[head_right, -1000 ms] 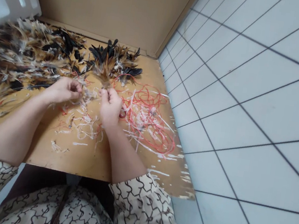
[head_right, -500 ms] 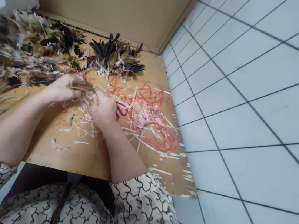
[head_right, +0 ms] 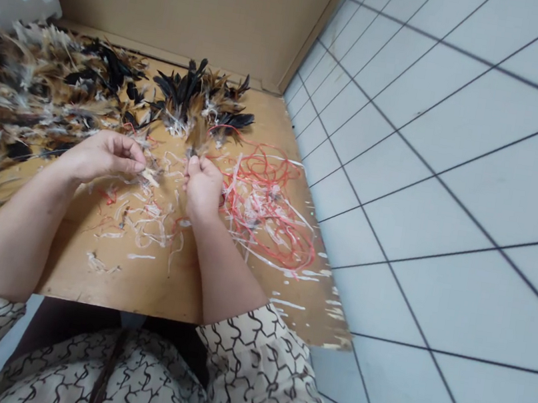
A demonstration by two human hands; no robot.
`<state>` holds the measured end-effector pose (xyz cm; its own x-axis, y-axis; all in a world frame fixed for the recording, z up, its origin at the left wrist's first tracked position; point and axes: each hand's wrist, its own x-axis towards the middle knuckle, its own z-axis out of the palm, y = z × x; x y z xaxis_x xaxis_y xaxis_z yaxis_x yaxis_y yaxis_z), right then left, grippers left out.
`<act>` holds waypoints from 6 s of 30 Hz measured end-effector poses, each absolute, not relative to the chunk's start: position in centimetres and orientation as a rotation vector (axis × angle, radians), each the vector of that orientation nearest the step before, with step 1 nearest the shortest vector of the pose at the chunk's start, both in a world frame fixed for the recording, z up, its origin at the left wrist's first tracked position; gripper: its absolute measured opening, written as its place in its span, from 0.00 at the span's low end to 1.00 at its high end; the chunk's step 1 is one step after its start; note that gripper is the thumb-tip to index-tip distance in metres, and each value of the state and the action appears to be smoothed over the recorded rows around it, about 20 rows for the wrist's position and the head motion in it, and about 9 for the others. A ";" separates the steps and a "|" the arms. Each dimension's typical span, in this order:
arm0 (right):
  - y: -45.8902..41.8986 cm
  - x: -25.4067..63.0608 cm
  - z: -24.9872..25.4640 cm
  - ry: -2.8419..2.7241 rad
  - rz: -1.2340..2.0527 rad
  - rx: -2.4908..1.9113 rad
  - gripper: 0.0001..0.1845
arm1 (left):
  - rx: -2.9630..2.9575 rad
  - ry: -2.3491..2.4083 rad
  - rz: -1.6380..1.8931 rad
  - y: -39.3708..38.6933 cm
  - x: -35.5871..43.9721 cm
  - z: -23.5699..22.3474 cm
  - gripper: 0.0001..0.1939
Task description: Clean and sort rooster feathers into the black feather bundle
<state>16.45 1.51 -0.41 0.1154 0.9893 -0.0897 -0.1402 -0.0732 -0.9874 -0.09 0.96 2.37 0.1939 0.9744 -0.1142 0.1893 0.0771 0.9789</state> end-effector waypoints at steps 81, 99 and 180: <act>-0.6 14.7 0.6 -0.665 1.858 -0.969 0.12 | 1.299 1.319 1.525 1.5 2.0 0.5 0.09; -0.8 15.1 0.3 -1.000 2.019 -0.868 0.13 | 1.357 0.988 0.955 0.3 1.1 2.0 0.16; 0.4 16.2 -0.3 -1.997 0.896 -1.383 0.11 | 1.318 1.206 1.155 0.9 1.8 1.8 0.11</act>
